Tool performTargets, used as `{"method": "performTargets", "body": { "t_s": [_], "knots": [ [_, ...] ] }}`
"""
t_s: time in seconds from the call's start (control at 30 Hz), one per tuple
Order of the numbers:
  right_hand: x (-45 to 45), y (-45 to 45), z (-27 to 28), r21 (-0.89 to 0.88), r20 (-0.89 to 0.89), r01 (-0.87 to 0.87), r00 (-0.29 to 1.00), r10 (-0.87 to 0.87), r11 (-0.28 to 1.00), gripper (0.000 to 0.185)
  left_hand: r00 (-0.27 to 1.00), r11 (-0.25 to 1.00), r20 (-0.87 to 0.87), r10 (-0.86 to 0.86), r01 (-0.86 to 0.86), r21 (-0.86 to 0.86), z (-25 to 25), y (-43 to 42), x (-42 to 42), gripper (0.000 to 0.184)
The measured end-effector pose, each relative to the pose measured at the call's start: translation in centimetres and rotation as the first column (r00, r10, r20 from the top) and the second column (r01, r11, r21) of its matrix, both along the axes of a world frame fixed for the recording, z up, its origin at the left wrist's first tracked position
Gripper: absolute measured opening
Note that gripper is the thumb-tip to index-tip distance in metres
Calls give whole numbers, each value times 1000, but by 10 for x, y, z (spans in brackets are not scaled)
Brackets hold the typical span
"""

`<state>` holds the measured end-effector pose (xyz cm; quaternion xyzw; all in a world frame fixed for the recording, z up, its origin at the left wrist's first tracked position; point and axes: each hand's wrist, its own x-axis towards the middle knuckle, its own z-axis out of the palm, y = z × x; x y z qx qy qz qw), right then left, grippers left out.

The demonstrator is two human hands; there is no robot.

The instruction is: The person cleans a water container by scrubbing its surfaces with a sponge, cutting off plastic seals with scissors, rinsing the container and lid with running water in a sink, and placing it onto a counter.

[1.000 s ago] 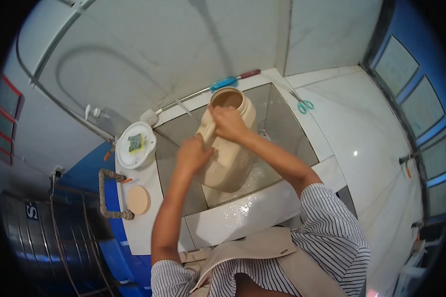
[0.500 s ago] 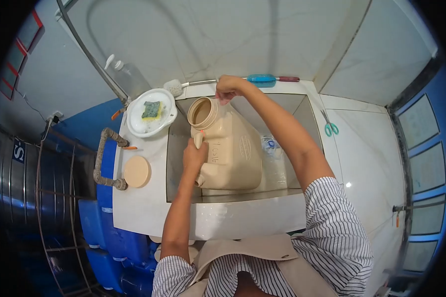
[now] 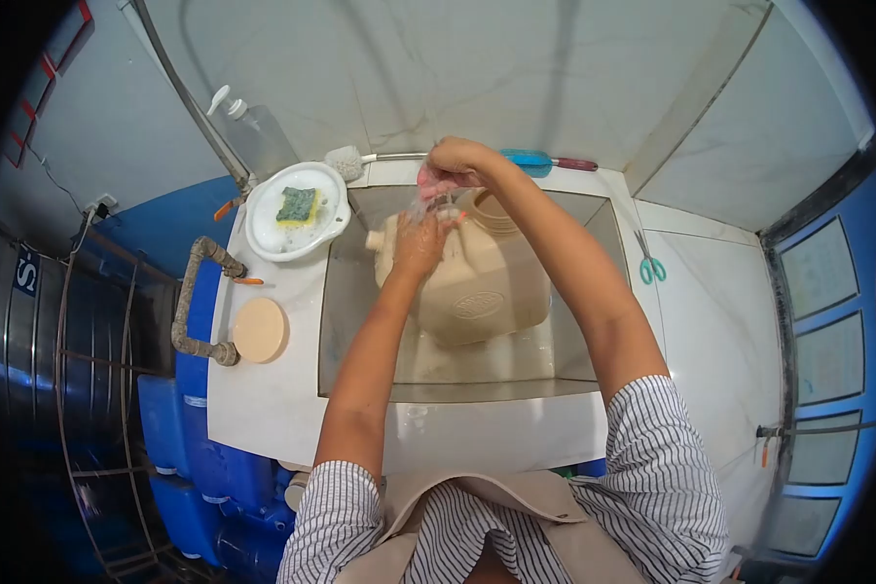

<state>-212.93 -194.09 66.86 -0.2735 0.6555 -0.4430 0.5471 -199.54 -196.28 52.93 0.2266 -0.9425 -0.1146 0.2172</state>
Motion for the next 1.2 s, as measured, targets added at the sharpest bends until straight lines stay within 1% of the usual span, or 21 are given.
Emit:
{"method": "performTargets", "body": {
  "t_s": [0.07,0.2,0.27,0.33,0.4,0.47,0.5,0.53,0.57,0.6,0.63,0.7,0.77,0.83,0.87,0.9,0.93,1.0,1.07,1.13,1.2],
  "knots": [
    [-1,-3,-1,-23,-20,7,1000,-7,1000,13,997,944,74,1,-26,330,7,-1,-6,37],
    [-1,-5,-2,-28,-101,31,994,-33,999,16,985,979,-90,-145,156,129,16,-12,-6,43],
    [-5,-5,-8,-39,-197,2,980,-10,999,15,962,962,230,-150,88,258,41,-6,10,53],
    [-12,0,-22,-44,-292,-26,956,12,999,15,962,938,233,-139,52,343,41,-5,22,55],
    [-10,10,-35,-46,-645,-233,749,149,971,20,963,909,241,-124,12,418,36,1,33,57],
    [11,37,-52,141,-920,-480,258,294,866,36,971,868,237,16,-131,478,25,15,41,55],
    [27,56,-77,96,-978,-497,116,175,862,42,973,870,231,22,-132,475,19,23,44,55],
    [39,73,-98,53,-999,-520,-28,45,852,48,993,862,118,31,-87,500,14,31,46,54],
    [44,83,-95,53,-999,-524,-34,41,850,48,999,854,3,41,-37,519,12,39,48,53],
    [47,93,-89,16,-1000,-521,-22,5,854,51,998,660,-31,56,-13,751,15,46,50,49],
    [49,101,-81,-23,-999,-517,-13,-35,856,55,998,666,-40,58,-8,746,19,48,59,49],
    [35,117,-82,-90,-993,-546,-16,-117,833,56,997,555,-49,-67,78,828,33,53,87,46],
    [25,127,-78,-158,-980,-578,-9,-200,801,59,965,418,-200,170,113,901,16,53,121,45],
    [28,131,-71,-154,-984,-575,20,-174,803,62,928,187,-34,370,-39,981,2,51,155,44],
    [35,125,-62,-157,-982,-568,0,-191,808,63,889,37,-2,457,-17,999,-9,52,168,42],
    [44,114,-45,-300,-926,-638,15,-378,709,58,848,-113,44,529,19,993,-22,51,180,40],
    [52,98,-19,-420,-836,-696,47,-547,582,53,851,-102,33,525,25,995,-37,46,193,40],
    [65,68,81,-329,-894,-650,-19,-447,685,45,866,-260,56,497,87,962,-55,35,215,38],
    [85,74,156,-403,-852,-604,-25,-522,687,44,875,-228,4,484,121,966,-50,32,220,38],
    [79,66,185,-416,-837,-601,-40,-546,682,43,880,-203,-45,473,159,966,-40,42,220,38],
    [74,57,202,-486,-837,-534,58,-544,691,51,668,-240,-191,719,497,834,1,75,212,40]
  ]
}}
